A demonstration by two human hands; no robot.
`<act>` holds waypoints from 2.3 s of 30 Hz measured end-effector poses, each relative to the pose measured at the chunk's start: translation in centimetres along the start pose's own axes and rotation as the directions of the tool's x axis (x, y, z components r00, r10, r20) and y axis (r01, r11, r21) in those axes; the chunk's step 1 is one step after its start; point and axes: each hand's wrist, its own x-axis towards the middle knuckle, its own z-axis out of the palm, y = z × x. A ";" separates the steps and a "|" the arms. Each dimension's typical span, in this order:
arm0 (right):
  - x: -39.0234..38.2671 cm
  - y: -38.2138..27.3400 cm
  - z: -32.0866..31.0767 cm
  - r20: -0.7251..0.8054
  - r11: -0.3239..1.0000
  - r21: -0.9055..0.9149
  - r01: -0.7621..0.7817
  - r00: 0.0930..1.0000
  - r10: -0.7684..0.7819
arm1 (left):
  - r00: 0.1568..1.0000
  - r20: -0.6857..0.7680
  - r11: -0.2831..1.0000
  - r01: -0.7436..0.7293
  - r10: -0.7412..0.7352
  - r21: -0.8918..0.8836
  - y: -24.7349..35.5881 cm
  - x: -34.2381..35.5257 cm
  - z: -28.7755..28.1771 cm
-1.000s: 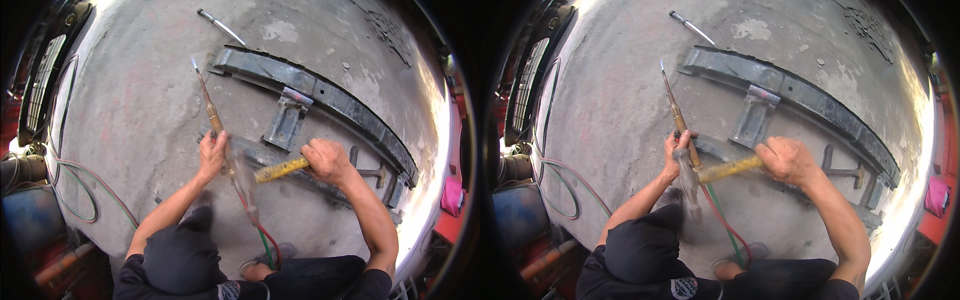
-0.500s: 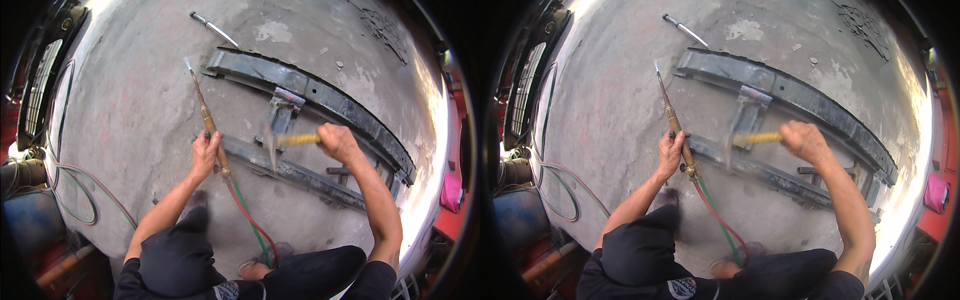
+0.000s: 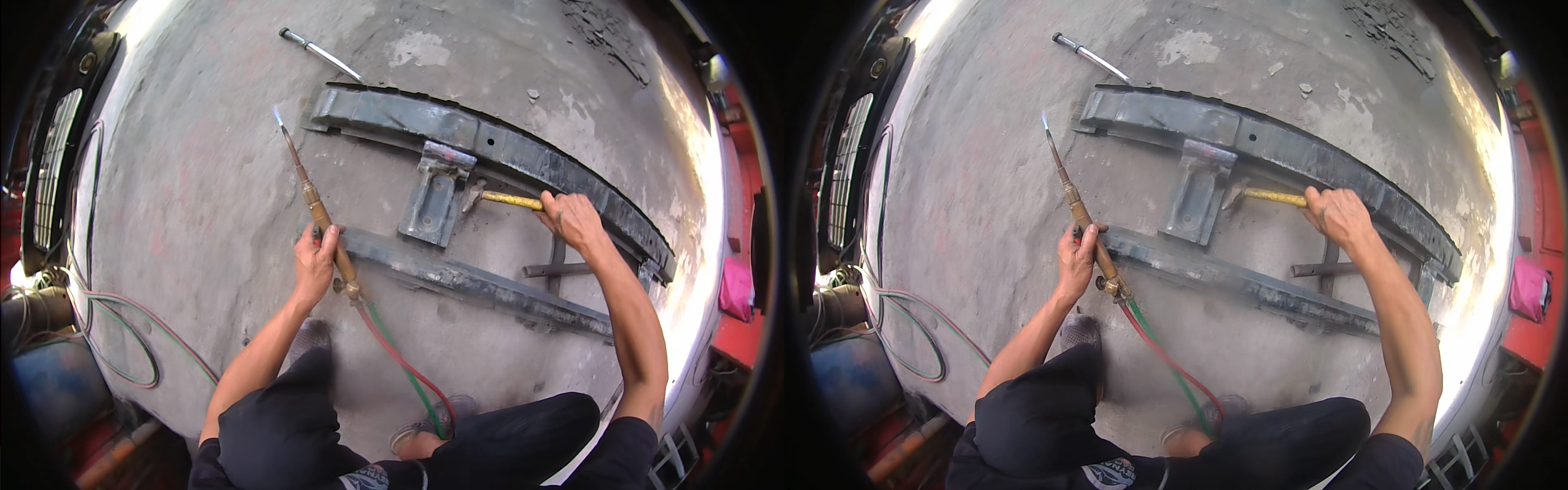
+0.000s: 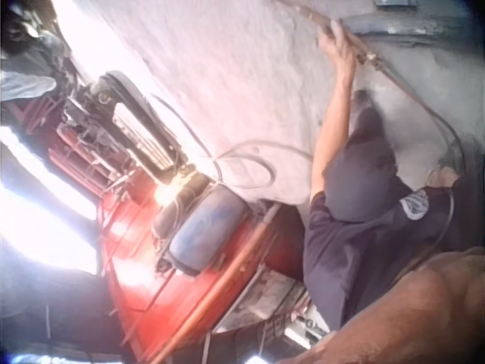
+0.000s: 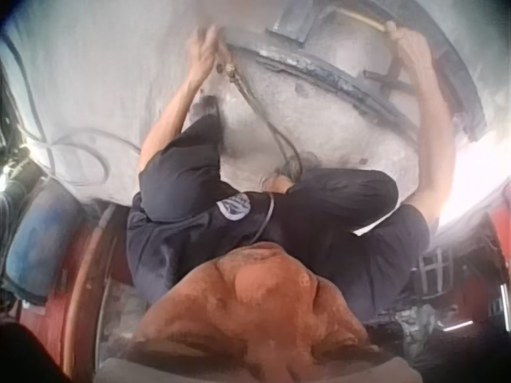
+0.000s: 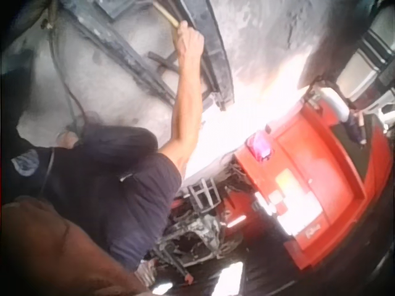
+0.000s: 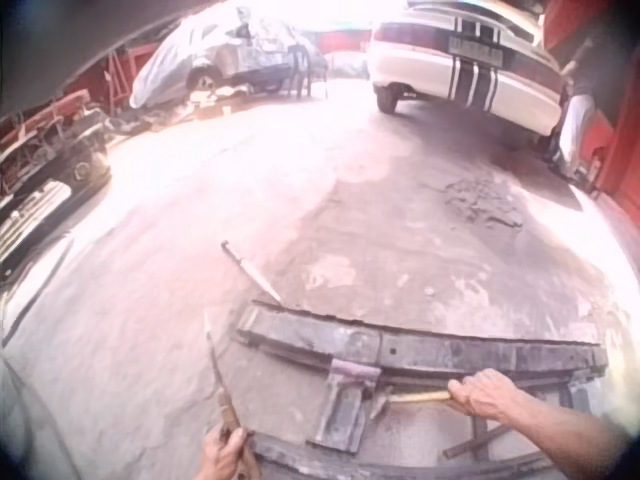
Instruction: The person uses a blowtorch to heat a metal frame and repeatedly strikes it with a hammer to shape or remove a section. After finishing, the person stands, walks through the garage, and briefly pets a dog.
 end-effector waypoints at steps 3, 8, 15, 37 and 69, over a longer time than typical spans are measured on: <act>-1.9 -2.2 -0.8 0.031 0.995 0.050 0.089 0.995 -0.091 | 1.000 -0.002 1.000 0.025 -0.025 -0.002 0.0 -0.9 0.0; -4.2 -3.1 -4.4 -0.079 0.927 0.099 0.362 0.931 -0.355 | 0.999 0.007 0.999 0.046 -0.046 0.018 0.2 -0.7 0.0; -0.2 -1.9 -1.8 -0.256 0.926 0.113 0.359 0.911 -0.322 | 1.000 0.011 1.000 0.025 -0.025 0.001 0.3 -0.5 0.2; 3.5 -12.9 -2.9 0.053 0.780 0.533 -0.328 0.933 0.357 | 0.999 0.004 0.998 0.036 -0.037 0.050 -1.0 -1.2 -0.7; -6.2 -18.1 -0.9 0.155 0.159 0.911 -0.380 0.674 0.723 | 0.980 0.191 0.999 -0.053 0.051 0.004 -2.6 1.1 -0.8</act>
